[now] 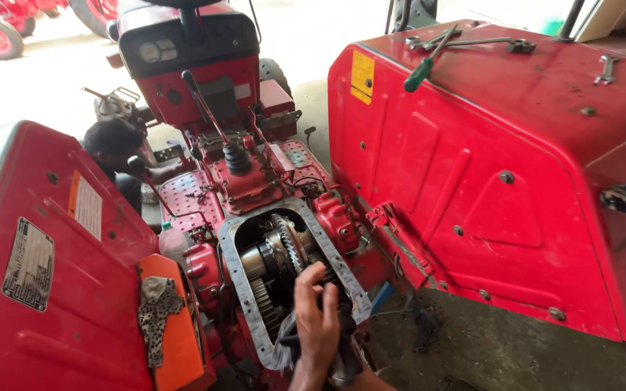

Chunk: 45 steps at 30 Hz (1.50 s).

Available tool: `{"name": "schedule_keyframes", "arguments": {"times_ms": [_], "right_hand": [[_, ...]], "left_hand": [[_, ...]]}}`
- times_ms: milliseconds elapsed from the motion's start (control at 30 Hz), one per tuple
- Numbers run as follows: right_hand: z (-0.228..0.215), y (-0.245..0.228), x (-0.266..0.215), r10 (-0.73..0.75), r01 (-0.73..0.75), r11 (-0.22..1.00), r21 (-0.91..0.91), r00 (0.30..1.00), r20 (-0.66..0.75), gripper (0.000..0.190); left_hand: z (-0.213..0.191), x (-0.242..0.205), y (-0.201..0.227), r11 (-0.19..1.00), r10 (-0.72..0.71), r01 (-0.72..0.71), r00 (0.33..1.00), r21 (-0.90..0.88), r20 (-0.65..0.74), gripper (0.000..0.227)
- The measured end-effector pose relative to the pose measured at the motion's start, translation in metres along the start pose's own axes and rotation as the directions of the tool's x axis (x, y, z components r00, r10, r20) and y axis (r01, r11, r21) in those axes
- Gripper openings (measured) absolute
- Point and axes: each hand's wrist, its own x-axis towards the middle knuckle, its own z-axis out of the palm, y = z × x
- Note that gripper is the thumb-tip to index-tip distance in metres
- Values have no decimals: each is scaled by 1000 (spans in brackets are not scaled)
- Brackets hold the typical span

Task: Repairing the transmission/gearbox assembly of a tractor using tools.

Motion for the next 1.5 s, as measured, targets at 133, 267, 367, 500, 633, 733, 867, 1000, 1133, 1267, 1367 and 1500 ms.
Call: {"name": "schedule_keyframes", "arguments": {"times_ms": [133,267,367,500,633,733,867,1000,1133,1267,1367,1500], "right_hand": [[-23,15,-14,-36,48,986,160,996,-77,40],[-38,-69,47,-33,68,949,307,992,-118,42],[-18,-179,49,-2,64,910,409,989,-150,47],[-1,-252,-21,-55,59,996,70,997,-59,56],[-7,-243,-73,-199,236,930,-283,968,152,67],[-18,-225,-77,-213,255,938,-237,959,187,67],[-54,-211,-46,11,-8,1000,-30,996,91,66],[-108,-166,1,-217,218,976,10,974,-66,53],[-136,-170,16,58,7,814,581,994,-93,55],[-130,-156,0,-82,-6,658,753,993,79,59],[-85,-205,-34,-9,-32,608,793,999,46,64],[-70,-257,-23,49,-44,983,176,998,-26,63]], "left_hand": [[14,5,1,923,222,-186,972,336,-72,33],[54,-37,-37,994,31,-23,996,104,-79,48],[86,-52,-102,820,-510,444,853,-362,-110,34],[89,-60,-131,957,-289,266,883,-112,-369,26],[88,-71,-113,876,-410,221,810,-429,-419,28],[106,-118,-124,902,-340,165,842,-398,-420,42],[138,-146,-69,968,-232,203,947,-148,-224,56],[156,-131,-6,873,-481,467,872,-142,-93,53],[174,-119,23,856,-477,460,879,-235,-15,50],[184,-108,11,952,-306,304,928,-42,-212,45],[169,-99,-44,891,-337,411,883,193,-328,35],[111,-79,-89,896,-361,210,856,-391,-370,46]]}}
